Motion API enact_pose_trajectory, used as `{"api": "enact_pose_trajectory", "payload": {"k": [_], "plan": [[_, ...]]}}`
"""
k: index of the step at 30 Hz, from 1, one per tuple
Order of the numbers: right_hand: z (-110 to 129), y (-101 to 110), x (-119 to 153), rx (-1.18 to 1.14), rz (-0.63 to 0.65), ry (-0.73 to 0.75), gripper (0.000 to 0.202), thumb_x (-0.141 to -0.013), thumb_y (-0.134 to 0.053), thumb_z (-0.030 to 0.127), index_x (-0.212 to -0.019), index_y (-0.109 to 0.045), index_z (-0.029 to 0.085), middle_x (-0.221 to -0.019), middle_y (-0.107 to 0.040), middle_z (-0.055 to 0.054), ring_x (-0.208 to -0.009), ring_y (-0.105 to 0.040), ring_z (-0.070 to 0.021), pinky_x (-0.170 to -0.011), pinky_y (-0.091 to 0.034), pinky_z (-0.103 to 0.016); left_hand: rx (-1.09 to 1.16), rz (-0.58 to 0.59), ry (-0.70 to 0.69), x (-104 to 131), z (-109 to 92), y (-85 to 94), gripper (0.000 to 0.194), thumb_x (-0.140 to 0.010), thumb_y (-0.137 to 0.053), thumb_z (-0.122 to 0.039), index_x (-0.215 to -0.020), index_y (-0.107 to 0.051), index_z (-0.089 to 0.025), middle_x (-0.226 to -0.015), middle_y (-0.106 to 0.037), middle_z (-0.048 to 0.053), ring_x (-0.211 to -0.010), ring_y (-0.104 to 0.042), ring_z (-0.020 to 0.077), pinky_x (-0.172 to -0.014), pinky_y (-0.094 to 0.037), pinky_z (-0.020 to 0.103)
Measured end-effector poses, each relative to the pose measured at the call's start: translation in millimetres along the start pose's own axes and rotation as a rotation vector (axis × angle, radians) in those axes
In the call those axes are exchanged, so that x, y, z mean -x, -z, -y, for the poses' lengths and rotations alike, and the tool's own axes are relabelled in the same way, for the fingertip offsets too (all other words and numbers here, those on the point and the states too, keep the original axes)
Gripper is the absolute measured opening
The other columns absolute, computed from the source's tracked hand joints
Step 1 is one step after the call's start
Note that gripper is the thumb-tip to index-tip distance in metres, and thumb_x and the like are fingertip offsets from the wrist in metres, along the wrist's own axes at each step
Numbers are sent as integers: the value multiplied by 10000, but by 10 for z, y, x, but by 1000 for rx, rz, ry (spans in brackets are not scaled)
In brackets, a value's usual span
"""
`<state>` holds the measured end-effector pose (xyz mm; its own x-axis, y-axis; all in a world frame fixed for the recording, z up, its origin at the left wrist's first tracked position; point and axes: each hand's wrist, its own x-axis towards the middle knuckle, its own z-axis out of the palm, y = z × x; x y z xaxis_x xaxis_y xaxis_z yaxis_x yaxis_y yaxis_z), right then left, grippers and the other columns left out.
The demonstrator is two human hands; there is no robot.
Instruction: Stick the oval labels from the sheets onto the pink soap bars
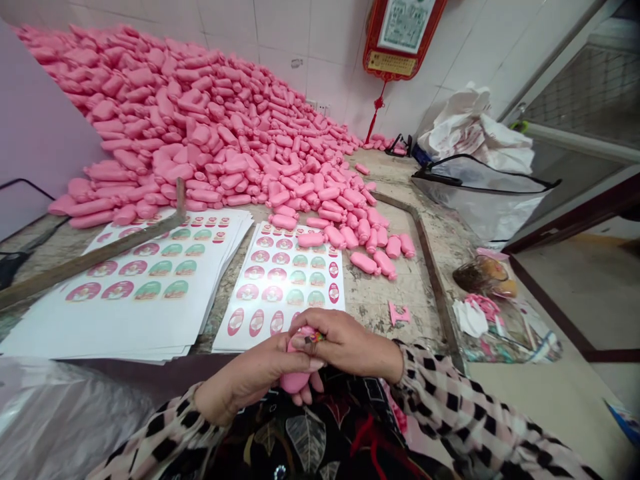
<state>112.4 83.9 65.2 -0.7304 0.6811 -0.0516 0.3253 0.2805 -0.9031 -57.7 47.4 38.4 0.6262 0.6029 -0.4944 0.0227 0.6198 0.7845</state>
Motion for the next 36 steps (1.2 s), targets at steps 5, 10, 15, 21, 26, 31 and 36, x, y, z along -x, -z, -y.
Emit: {"api": "enact_pose_trajectory", "payload": {"k": [5, 10, 15, 21, 26, 31, 36], "plan": [[-395, 270, -48, -103, -125, -123, 428, -868, -427, 429, -1262, -460, 264, -1097, -588, -32, -950, -541, -158, -840, -410, -313, -12, -195, -36, -119, -95, 12, 386, -703, -601, -317, -1053, -513, -179, -639, -641, 20, -537, -589, 156, -533, -447, 270], [-941, 548, -149, 257, -519, -322, 290, -872, -426, 341, -1069, -609, 231, -1120, -612, -30, -1032, -525, -184, -891, -370, -320, -678, -522, -310, -407, -275, 100, 118, -696, -570, -290, -774, -558, -203, -658, -590, -20, -642, -559, 155, -598, -395, 258], [-1012, 527, -220, 690, -552, -480, 303, -892, -363, 346, -1049, -605, 253, -1070, -606, -45, -933, -552, -190, -763, -374, -287, -1266, -555, -428, -786, -381, 154, 185, -784, -477, -346, -810, -599, -209, -908, -615, 43, -780, -584, 196, -660, -394, 287], [-1021, 514, -315, 827, -546, -531, 288, -902, -326, 346, -1023, -564, 238, -1018, -573, -58, -847, -548, -186, -642, -344, -280, -1453, -516, -318, -1044, -319, 199, 462, -751, -539, -424, -1192, -526, -289, -1394, -352, 92, -942, -588, 295, -742, -429, 378], [-1037, 611, -337, 885, -503, -505, 265, -892, -355, 338, -971, -582, 225, -990, -571, -54, -844, -539, -173, -620, -332, -270, -1531, -490, -265, -1068, -318, 215, 523, -758, -514, -476, -1254, -479, -317, -1429, -293, 88, -951, -585, 323, -740, -442, 408], [-1063, 715, -336, 884, -462, -381, 207, -869, -410, 284, -922, -602, 228, -955, -592, -30, -861, -533, -158, -672, -345, -255, -1583, -465, -224, -1060, -340, 221, 540, -768, -484, -514, -1280, -435, -347, -1451, -251, 55, -939, -597, 288, -739, -457, 378], [-1098, 796, -345, 828, -443, -350, 166, -835, -466, 284, -880, -617, 231, -921, -603, -20, -823, -539, -150, -663, -352, -244, -1592, -460, -236, -1067, -319, 241, 535, -776, -474, -520, -1279, -436, -342, -1453, -248, 60, -933, -601, 273, -755, -456, 372]]}}
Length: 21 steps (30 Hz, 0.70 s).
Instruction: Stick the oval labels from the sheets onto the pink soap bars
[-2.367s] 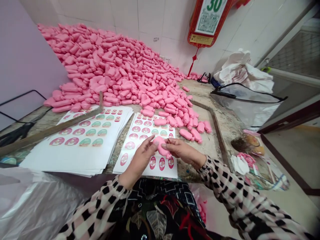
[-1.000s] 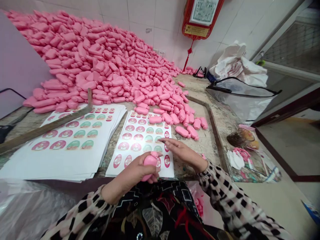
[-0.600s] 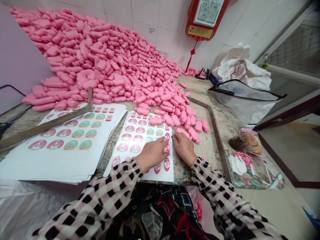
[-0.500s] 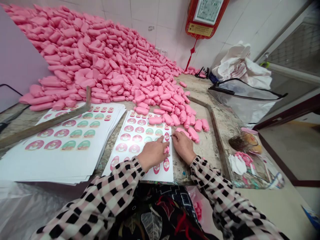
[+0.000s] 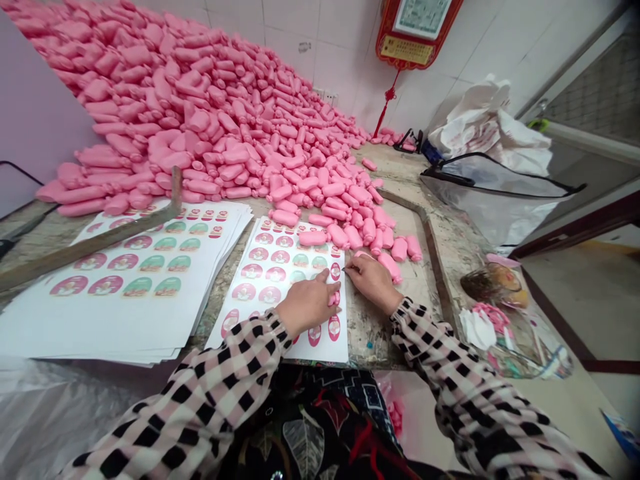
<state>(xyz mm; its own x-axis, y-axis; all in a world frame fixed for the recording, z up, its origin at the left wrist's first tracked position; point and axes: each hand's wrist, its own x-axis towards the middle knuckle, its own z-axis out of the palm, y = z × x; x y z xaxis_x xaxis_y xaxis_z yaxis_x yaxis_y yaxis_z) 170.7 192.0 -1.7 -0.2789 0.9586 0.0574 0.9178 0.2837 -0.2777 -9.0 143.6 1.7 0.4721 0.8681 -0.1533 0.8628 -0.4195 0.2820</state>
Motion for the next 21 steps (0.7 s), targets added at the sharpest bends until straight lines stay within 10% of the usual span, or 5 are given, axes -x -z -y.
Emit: {"api": "enact_pose_trajectory", "payload": {"k": [21], "plan": [[108, -271, 110, -274, -130, -283, 159, -789, -483, 306, -810, -618, 224, -801, -659, 0, -720, -564, -155, -616, -361, -254, -8, -8, -25, 6, -9, 14, 522, -777, -476, -512, -1262, -455, -320, -1424, -291, 92, -929, -600, 286, -738, -456, 381]]}}
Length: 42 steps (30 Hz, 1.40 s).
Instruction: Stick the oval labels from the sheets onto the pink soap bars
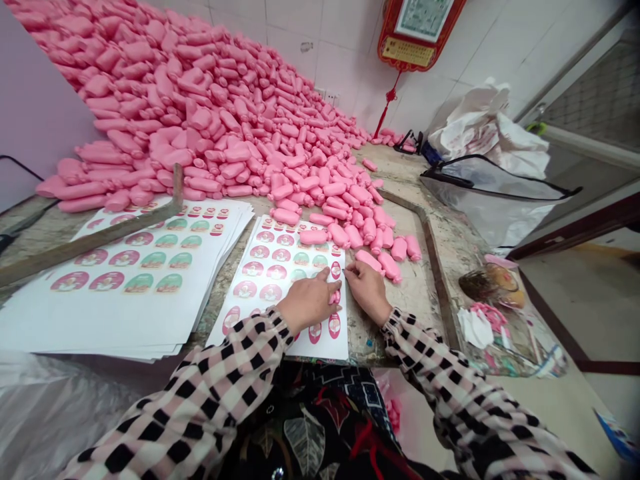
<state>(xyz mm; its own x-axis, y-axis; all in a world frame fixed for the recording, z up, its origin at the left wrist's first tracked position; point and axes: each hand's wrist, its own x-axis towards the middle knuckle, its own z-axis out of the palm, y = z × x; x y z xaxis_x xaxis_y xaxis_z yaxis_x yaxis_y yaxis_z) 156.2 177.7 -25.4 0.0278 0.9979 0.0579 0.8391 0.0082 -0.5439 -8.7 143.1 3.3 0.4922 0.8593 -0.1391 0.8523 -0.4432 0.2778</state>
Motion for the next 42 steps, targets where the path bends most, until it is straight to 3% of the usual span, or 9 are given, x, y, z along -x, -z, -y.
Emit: {"api": "enact_pose_trajectory", "payload": {"k": [5, 11, 24, 33, 36, 42], "plan": [[40, -69, 14, 4, -62, -28, 150, -791, -478, 308, -805, -602, 225, -818, -651, 1, -737, -564, -158, -633, -357, -263, -26, 14, -7, 7, -7, 19, 513, -777, -479, -511, -1248, -460, -309, -1419, -293, 103, -925, -601, 279, -738, -453, 378], [80, -35, -98, 44, -39, 12, 151, -789, -472, 283, -826, -604, 218, -873, -638, -14, -772, -545, -154, -667, -353, -262, -20, 12, -7, -1, -4, 10, 513, -780, -481, -503, -1251, -455, -302, -1427, -278, 95, -938, -594, 267, -755, -448, 368], [98, 54, -153, 56, 25, 75, 168, -787, -461, 288, -804, -606, 206, -816, -637, -3, -719, -540, -145, -584, -327, -245, 27, 25, 11, 19, -13, 42, 545, -769, -487, -526, -1280, -430, -348, -1451, -244, 76, -980, -571, 291, -784, -430, 388], [87, 171, -181, 148, 80, 134, 204, -775, -514, 398, -760, -619, 224, -783, -644, 2, -697, -541, -150, -562, -310, -246, 102, 154, 41, -107, 14, 129, 614, -682, -575, -534, -1267, -432, -416, -1491, -122, 59, -1025, -550, 344, -798, -418, 422], [106, 160, -197, 173, 63, 125, 246, -747, -546, 457, -739, -615, 222, -765, -637, 5, -671, -530, -143, -550, -294, -245, 100, 180, 41, -157, 35, 125, 631, -659, -589, -548, -1260, -433, -431, -1491, -126, 46, -1042, -541, 335, -820, -414, 423], [171, 145, -155, 208, -26, 155, 188, -749, -562, 407, -735, -617, 227, -805, -631, 4, -692, -525, -140, -559, -287, -254, 87, 198, 46, -178, 41, 141, 625, -655, -594, -542, -1251, -448, -425, -1482, -157, 45, -1059, -527, 332, -823, -414, 404]]}}
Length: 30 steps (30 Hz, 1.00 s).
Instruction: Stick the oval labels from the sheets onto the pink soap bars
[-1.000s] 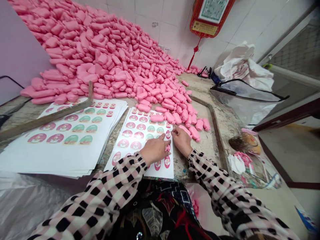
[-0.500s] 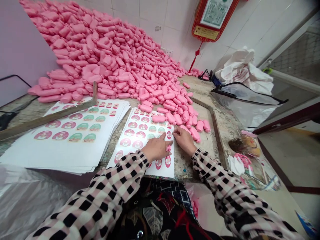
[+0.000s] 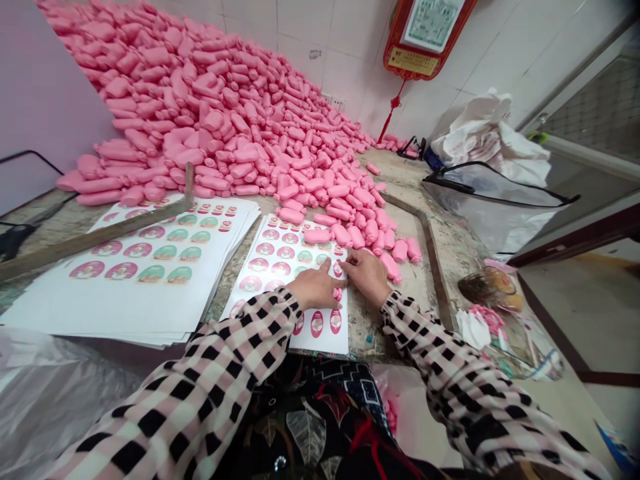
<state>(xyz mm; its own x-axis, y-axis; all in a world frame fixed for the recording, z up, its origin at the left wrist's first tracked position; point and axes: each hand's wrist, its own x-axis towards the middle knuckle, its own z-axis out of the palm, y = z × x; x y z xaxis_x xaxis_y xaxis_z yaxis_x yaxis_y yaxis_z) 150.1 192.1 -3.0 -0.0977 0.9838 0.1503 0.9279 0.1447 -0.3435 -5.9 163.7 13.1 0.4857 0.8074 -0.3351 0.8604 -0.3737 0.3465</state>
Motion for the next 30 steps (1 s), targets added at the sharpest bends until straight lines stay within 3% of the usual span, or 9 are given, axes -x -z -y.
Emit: {"api": "enact_pose_trajectory", "payload": {"k": [4, 9, 13, 16, 18, 20, 23, 26, 30], "plan": [[40, 41, 52, -33, -78, 42, 182, -763, -550, 398, -741, -617, 231, -824, -623, 6, -713, -529, -136, -575, -303, -253, 0, -8, -5, 10, -7, 6, 619, -663, -586, -542, -1255, -438, -437, -1475, -178, 36, -1039, -536, 328, -820, -415, 414], [26, 159, 68, -176, -165, -69, 258, -768, -523, 456, -766, -628, 221, -841, -641, -8, -741, -548, -149, -604, -339, -254, -9, -52, -9, 58, -16, -24, 613, -675, -578, -549, -1260, -435, -434, -1465, -198, 38, -1022, -545, 314, -830, -407, 401], [15, 260, 92, -327, -176, -60, 267, -749, -541, 459, -755, -638, 210, -826, -641, -7, -734, -548, -145, -624, -368, -252, 109, -196, -65, 206, 11, -101, 558, -741, -532, -511, -1275, -432, -385, -1393, -342, 58, -1017, -548, 291, -848, -398, 393], [74, 324, 166, -503, -165, -52, 299, -715, -577, 482, -755, -635, 192, -763, -634, -13, -678, -536, -142, -599, -383, -254, 459, -402, -89, 353, 38, -166, 504, -776, -492, -529, -1223, -495, -294, -1198, -532, 59, -1034, -524, 253, -875, -393, 363], [160, 361, 245, -640, -153, -40, 314, -697, -600, 489, -738, -621, 178, -706, -613, -14, -631, -516, -136, -569, -386, -251, 847, -510, -57, 442, 40, -182, 493, -785, -456, -570, -1140, -540, -238, -1006, -593, 54, -898, -564, 205, -787, -440, 318], [277, 385, 342, -761, -126, -15, 309, -678, -628, 482, -701, -605, 175, -667, -589, -5, -594, -493, -123, -548, -384, -245, 1316, -523, -7, 514, 29, -167, 517, -789, -405, -614, -1054, -556, -196, -811, -575, 36, -670, -560, 146, -618, -460, 269], [469, 376, 496, -872, -46, -3, 293, -652, -667, 462, -652, -591, 179, -606, -550, 19, -535, -456, -101, -507, -366, -233, 1909, -432, 75, 586, 4, -119, 544, -765, -400, -656, -946, -553, -166, -660, -507, -1, -494, -484, 92, -469, -419, 222], [616, 318, 624, -883, 5, -7, 286, -646, -675, 457, -639, -591, 184, -571, -533, 29, -513, -443, -96, -487, -354, -228, 2152, -397, 119, 623, -12, -100, 523, -754, -438, -647, -904, -561, -161, -663, -516, -3, -497, -494, 87, -449, -421, 208], [692, 252, 714, -790, 6, -13, 261, -648, -668, 450, -654, -609, 196, -606, -574, 20, -531, -467, -106, -503, -369, -234, 2221, -374, 69, 639, -22, -129, 509, -770, -450, -617, -936, -586, -156, -638, -517, -9, -519, -509, 84, -464, -428, 187]]}}
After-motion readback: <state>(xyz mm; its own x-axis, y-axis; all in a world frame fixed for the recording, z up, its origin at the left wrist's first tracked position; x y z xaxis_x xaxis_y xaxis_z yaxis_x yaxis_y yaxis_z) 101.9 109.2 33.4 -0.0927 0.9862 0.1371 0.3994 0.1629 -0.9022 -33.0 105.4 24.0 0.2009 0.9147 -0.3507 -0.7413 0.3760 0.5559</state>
